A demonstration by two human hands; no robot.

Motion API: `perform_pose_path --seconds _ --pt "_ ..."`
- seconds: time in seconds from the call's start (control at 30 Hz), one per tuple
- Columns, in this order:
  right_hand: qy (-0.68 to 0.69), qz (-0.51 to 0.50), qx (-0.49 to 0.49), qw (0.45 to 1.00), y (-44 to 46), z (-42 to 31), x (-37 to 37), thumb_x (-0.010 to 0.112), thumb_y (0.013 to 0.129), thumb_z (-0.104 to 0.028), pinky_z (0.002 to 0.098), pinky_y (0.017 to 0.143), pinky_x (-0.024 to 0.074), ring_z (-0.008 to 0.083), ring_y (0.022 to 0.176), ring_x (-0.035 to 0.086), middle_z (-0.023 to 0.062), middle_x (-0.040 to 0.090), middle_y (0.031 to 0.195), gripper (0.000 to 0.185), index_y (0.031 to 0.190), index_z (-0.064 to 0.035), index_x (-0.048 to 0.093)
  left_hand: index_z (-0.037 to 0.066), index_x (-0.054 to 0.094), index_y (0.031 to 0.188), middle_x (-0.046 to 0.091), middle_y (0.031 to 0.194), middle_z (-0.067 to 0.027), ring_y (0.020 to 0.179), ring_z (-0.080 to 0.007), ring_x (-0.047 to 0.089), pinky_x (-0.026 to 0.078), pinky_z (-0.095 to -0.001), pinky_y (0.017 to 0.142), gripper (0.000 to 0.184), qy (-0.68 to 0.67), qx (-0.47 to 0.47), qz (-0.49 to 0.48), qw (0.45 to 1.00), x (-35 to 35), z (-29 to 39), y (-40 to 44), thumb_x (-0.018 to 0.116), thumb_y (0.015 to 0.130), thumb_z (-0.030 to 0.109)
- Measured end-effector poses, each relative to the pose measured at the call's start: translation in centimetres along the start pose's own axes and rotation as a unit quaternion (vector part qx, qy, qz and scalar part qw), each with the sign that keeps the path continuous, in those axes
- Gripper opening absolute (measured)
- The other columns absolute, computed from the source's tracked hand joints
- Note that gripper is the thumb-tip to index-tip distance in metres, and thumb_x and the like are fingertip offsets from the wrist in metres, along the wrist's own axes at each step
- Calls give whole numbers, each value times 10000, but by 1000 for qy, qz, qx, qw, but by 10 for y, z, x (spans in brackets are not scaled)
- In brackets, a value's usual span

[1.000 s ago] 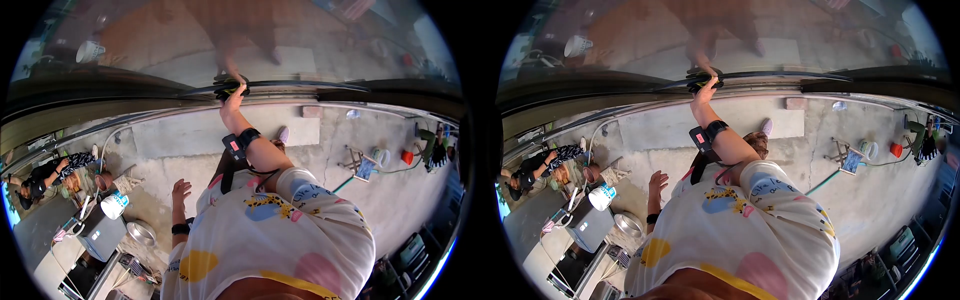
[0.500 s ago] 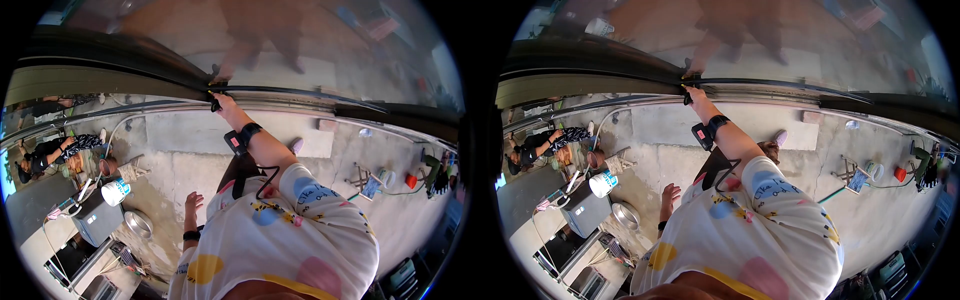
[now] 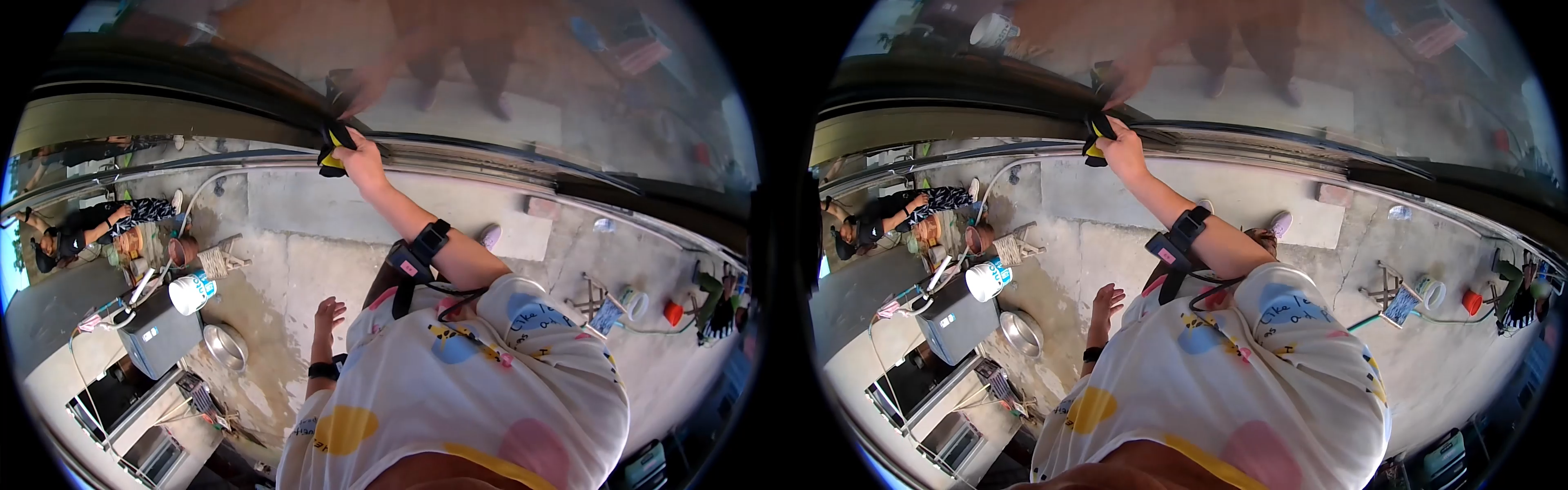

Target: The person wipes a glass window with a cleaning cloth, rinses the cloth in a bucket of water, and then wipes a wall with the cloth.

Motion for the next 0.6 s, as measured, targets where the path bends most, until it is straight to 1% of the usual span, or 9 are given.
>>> perform_pose_path --seconds 0.03,0.1,0.13,0.2,0.27,0.33,0.4,0.5,0.6 --pt "1 -3 0 1000 -9 -4 8 541 738 -8 299 921 376 266 1045 522 143 553 1145 476 1209 6 472 106 462 1187 606 1040 -85 970 -194 585 464 -349 772 352 2 -8 6 1000 4 1 -1 479 894 301" --pt "-212 88 -279 932 -31 -16 35 517 716 46 318 979 323 323 1137 424 172 432 1274 552 1258 -8 428 107 465 1185 606 1042 -84 971 -195 585 464 -347 772 347 -4 8 2 1000 9 8 -5 479 895 296" --pt "-238 53 -317 917 -42 -25 49 500 673 96 336 1015 282 353 1197 328 175 314 1352 666 1313 11 338 108 469 1183 605 1043 -84 972 -195 585 463 -345 773 341 -11 27 -7 1000 12 16 -7 480 895 292" --pt "-318 56 -325 889 -42 -14 60 500 636 119 353 1023 278 378 1200 304 179 274 1372 740 1332 58 255 102 469 1187 601 1054 -84 984 -197 580 462 -344 776 340 -9 33 -3 999 15 32 -11 471 900 284" --pt "-378 105 -255 884 -26 16 47 506 631 116 370 1020 284 372 1198 302 179 232 1396 749 1324 93 223 92 462 1198 595 1068 -86 998 -197 574 460 -350 782 345 -3 75 -6 997 11 46 -17 466 905 274" --pt "-384 119 -240 884 -12 70 22 496 643 118 378 1014 290 374 1181 322 193 256 1387 738 1334 65 242 86 457 1207 593 1066 -86 1003 -195 570 457 -346 790 350 1 84 -4 996 7 64 -17 464 908 270" --pt "-405 69 -40 911 0 120 2 484 662 120 383 1011 293 379 1172 334 213 303 1358 730 1348 37 247 78 455 1206 587 1071 -79 1004 -189 566 454 -327 795 341 13 148 18 989 5 98 -22 474 907 240" --pt "-336 109 -134 926 -15 75 28 480 692 113 377 1008 294 378 1165 349 226 334 1341 717 1362 16 242 61 442 1224 540 1147 -79 1039 -178 534 437 -297 824 337 62 360 76 928 10 183 -31 466 919 202" --pt "-301 106 -247 915 -40 -13 68 480 704 112 369 1011 282 371 1185 331 224 290 1373 719 1371 18 226 37 407 1273 471 1246 -104 1119 -193 476 415 -311 881 379 80 586 136 795 24 288 -89 408 950 236"
Point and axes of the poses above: each hand's wrist, its own y-axis towards the middle knuckle, its own x-axis out of the palm, z = x × y, the point moved 2 cm from there along y, towards the middle knuckle
